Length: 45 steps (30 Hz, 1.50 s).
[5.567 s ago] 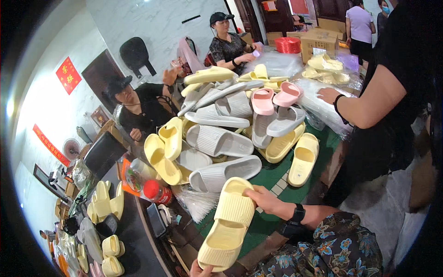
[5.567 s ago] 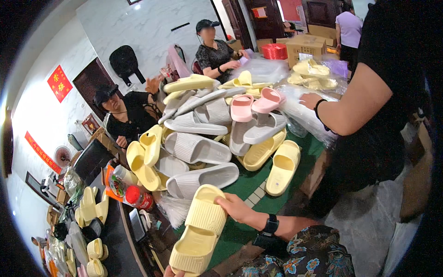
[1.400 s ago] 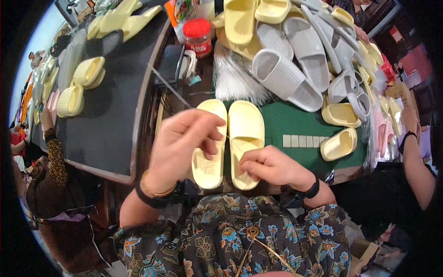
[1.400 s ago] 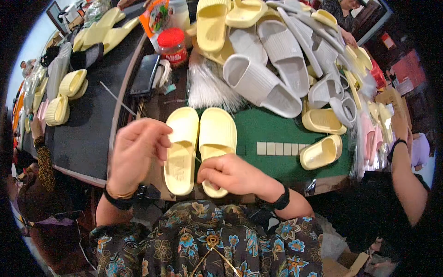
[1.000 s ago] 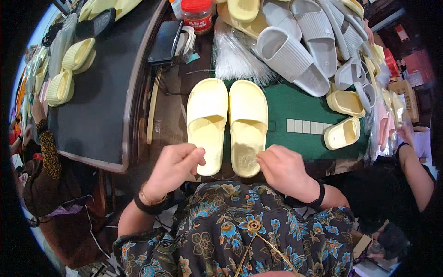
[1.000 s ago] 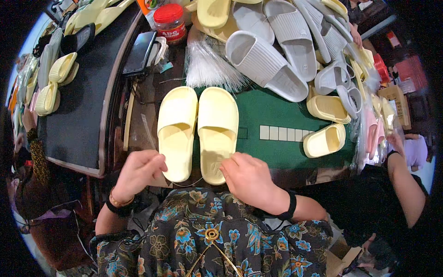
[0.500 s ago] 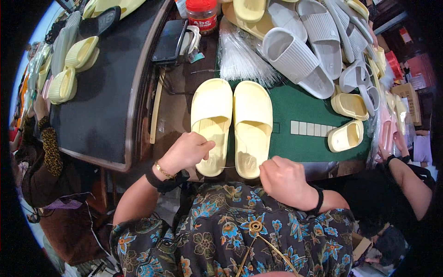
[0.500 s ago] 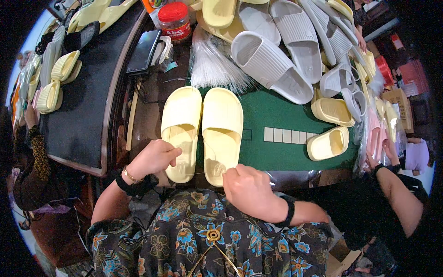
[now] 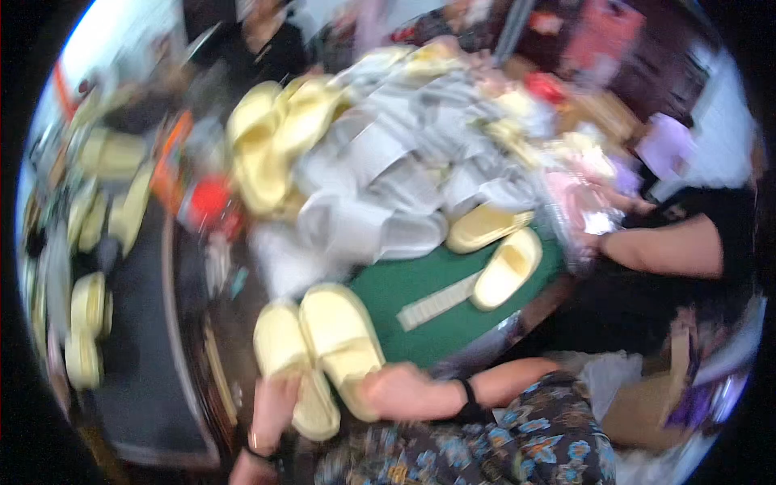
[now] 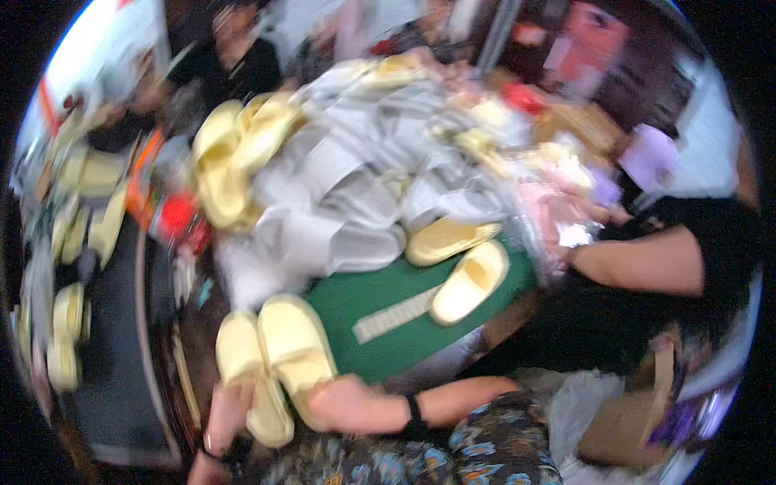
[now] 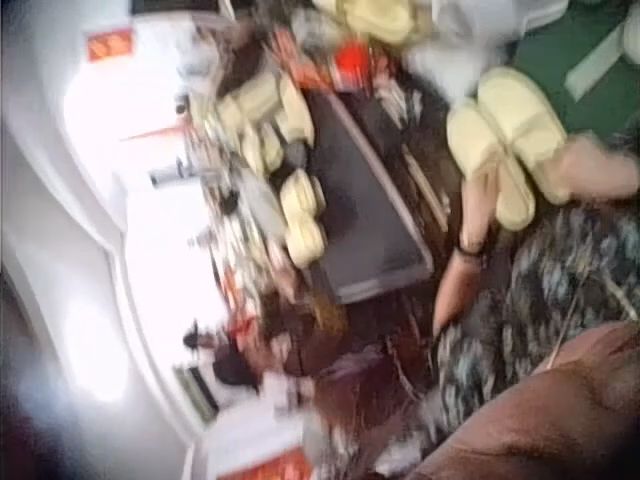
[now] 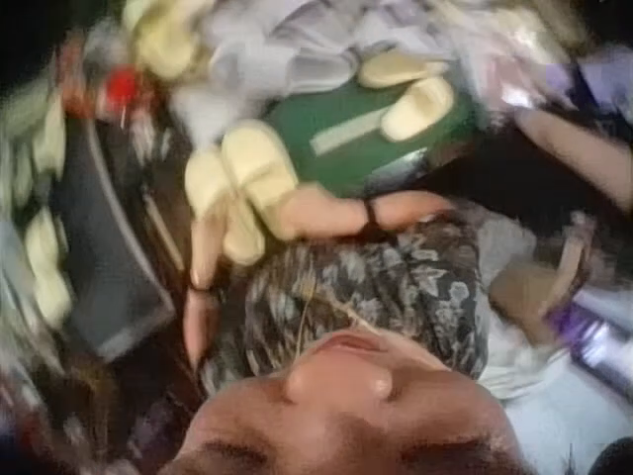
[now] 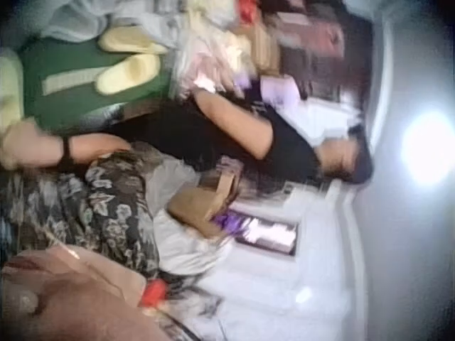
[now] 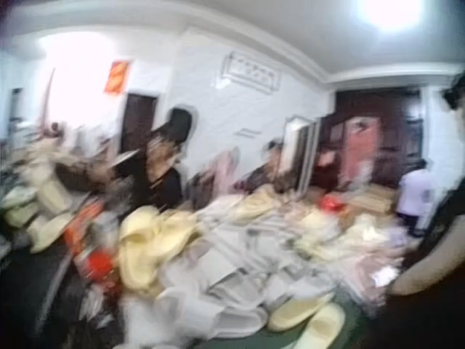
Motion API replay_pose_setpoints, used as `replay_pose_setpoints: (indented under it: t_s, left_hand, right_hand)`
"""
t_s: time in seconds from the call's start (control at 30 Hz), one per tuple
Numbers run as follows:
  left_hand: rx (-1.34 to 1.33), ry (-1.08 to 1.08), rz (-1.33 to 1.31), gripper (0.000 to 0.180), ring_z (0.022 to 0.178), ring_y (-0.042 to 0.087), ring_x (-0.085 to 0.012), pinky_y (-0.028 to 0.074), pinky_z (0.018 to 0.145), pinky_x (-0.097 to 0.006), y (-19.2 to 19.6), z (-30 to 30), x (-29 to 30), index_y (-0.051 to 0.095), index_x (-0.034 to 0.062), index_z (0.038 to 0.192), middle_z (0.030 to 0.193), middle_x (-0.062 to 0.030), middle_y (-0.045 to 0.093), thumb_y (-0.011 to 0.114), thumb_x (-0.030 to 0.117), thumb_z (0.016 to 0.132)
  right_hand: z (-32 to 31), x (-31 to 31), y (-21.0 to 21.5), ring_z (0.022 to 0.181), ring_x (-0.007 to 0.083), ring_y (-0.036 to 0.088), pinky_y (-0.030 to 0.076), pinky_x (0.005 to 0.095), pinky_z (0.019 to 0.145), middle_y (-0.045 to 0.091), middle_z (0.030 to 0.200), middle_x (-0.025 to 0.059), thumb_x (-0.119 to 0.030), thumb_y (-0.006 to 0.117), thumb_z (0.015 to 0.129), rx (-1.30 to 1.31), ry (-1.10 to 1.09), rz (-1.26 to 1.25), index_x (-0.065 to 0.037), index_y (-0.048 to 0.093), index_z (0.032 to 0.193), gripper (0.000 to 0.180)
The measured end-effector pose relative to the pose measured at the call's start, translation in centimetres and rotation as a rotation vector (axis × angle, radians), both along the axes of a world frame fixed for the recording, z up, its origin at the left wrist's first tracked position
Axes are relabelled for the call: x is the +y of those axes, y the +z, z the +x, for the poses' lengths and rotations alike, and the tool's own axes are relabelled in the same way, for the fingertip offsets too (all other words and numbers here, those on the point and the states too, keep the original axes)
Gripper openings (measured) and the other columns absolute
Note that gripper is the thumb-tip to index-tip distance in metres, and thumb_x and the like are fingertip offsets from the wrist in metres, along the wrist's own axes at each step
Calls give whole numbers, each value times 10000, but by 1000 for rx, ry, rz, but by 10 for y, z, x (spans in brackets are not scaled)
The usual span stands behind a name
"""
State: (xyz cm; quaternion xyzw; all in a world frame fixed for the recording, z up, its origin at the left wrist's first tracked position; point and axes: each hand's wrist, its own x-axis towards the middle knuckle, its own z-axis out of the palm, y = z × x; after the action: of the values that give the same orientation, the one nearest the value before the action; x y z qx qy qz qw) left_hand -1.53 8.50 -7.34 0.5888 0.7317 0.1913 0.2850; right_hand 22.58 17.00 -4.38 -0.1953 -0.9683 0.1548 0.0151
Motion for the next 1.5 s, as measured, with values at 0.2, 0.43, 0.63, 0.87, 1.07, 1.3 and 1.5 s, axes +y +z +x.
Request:
replay_pose_setpoints:
  t_s: [0.2, 0.43, 0.63, 0.87, 1.07, 1.3, 1.5]
  left_hand:
    - [-19, 99, -137, 245, 732, 642, -288, 520, 677, -409, 7, 4, -10, 653, 16, 1091, 884, -203, 671, 550, 187, 949]
    - [176, 224, 231, 314, 523, 574, -367, 417, 500, -420, 8, 22, -6, 597, -52, 674, 611, -250, 543, 636, 191, 869]
    - [-80, 412, 337, 214, 656, 629, -181, 492, 616, -318, 37, -20, 20, 643, -36, 945, 759, -147, 657, 638, 171, 889]
    - [149, 433, 202, 302, 754, 648, -388, 508, 659, -422, 11, -65, 46, 681, -16, 830, 773, -221, 653, 646, 284, 844]
    - [178, 461, 80, 356, 740, 644, -403, 513, 662, -439, -32, -83, 69, 695, -17, 803, 772, -240, 645, 655, 336, 803]
    - [131, 459, 226, 204, 727, 676, -334, 529, 658, -390, -31, -61, 64, 714, 4, 837, 767, -184, 686, 684, 195, 773]
    - [85, 443, 146, 209, 704, 676, -327, 525, 640, -382, -18, -49, 43, 698, -16, 819, 743, -188, 677, 676, 189, 780]
  right_hand:
    - [-25, -9, -54, 609, 264, 667, 528, 366, 465, 629, 702, 134, -117, 538, 769, 235, -168, 62, -37, 622, 703, 134]
    - [-23, 18, -56, 519, 273, 584, 477, 383, 403, 565, 668, 107, -167, 552, 826, 290, -226, 14, -7, 539, 853, 163]
    - [-6, 28, -36, 652, 248, 619, 514, 355, 577, 589, 769, 105, -70, 579, 780, 426, -182, 72, -47, 576, 1111, 332]
    - [-6, 59, -30, 684, 305, 637, 516, 379, 610, 638, 782, 125, -96, 647, 802, 646, -260, -43, -35, 646, 941, 152]
    - [-32, 114, -27, 795, 365, 656, 518, 467, 693, 676, 833, 190, -309, 619, 861, 302, -633, -175, -23, 669, 889, 292]
    - [-42, 124, -48, 749, 377, 663, 531, 451, 704, 670, 767, 210, -373, 615, 842, 136, -592, -316, -6, 703, 806, 380]
    - [-29, 123, -44, 794, 389, 654, 521, 459, 751, 675, 817, 212, -313, 578, 870, 216, -545, -312, 5, 700, 872, 341]
